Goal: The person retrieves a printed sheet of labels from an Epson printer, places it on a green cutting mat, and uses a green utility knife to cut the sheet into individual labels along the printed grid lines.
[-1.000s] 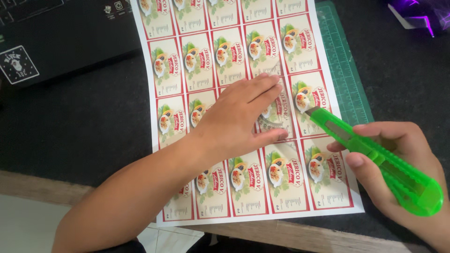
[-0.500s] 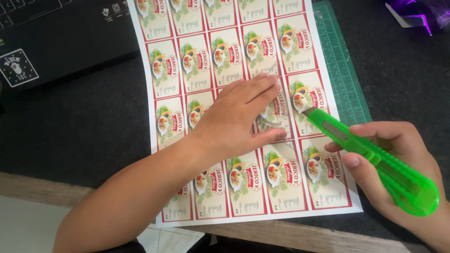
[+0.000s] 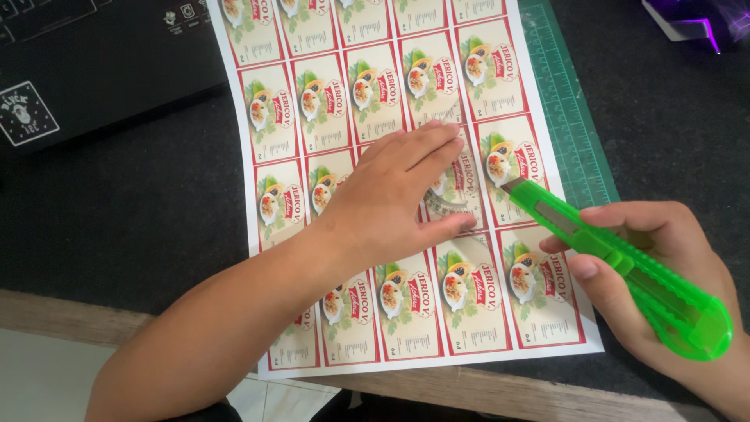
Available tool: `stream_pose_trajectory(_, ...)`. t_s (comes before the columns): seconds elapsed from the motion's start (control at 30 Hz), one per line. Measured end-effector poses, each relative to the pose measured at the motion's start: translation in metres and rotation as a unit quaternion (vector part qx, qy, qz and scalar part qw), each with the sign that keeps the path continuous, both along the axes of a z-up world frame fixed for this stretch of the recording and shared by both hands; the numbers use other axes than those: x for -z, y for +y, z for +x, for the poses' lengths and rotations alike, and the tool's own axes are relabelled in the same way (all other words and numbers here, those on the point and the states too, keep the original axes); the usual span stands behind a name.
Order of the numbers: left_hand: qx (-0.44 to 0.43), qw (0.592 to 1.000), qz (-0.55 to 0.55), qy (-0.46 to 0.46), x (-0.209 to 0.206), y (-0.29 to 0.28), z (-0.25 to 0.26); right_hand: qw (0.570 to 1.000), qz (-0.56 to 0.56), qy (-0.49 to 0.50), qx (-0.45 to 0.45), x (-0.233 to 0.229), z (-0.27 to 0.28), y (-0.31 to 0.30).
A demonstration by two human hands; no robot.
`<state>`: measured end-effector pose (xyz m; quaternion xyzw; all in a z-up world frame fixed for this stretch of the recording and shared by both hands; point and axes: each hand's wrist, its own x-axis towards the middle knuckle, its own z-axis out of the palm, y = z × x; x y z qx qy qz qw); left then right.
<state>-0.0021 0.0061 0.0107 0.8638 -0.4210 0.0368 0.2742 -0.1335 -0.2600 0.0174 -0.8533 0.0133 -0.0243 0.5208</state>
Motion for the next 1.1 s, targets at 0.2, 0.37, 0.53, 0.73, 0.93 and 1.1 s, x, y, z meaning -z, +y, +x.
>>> stream_pose_trajectory(0.2, 0.001, 1.0, 0.003, -0.003, 0.0, 0.0, 0.0, 1.0, 0.004, -0.005, -0.005, 0.002, -0.002, -0.001)
stream_pose_trajectory(0.37, 0.001, 1.0, 0.007, -0.003, 0.001, 0.0, 0.0, 0.999, -0.022, -0.009, -0.023, -0.004, 0.001, -0.003)
stream_pose_trajectory(0.53, 0.001, 1.0, 0.01, -0.001, -0.001, 0.0, 0.0, 0.996, -0.022, -0.073, -0.046, -0.021, 0.034, -0.001)
stream_pose_trajectory(0.73, 0.006, 1.0, 0.005, -0.008, -0.002, 0.001, 0.0, 0.988, -0.122, -0.075, -0.057, -0.017, 0.078, 0.007)
stream_pose_trajectory(0.93, 0.007, 1.0, -0.001, -0.002, 0.0, 0.002, 0.0, 0.988, -0.136, -0.055, -0.05, -0.012, 0.083, 0.017)
stream_pose_trajectory(1.1, 0.005, 1.0, 0.0, 0.002, 0.0, 0.002, -0.001, 0.987, -0.135, -0.043, -0.071, -0.012, 0.084, 0.015)
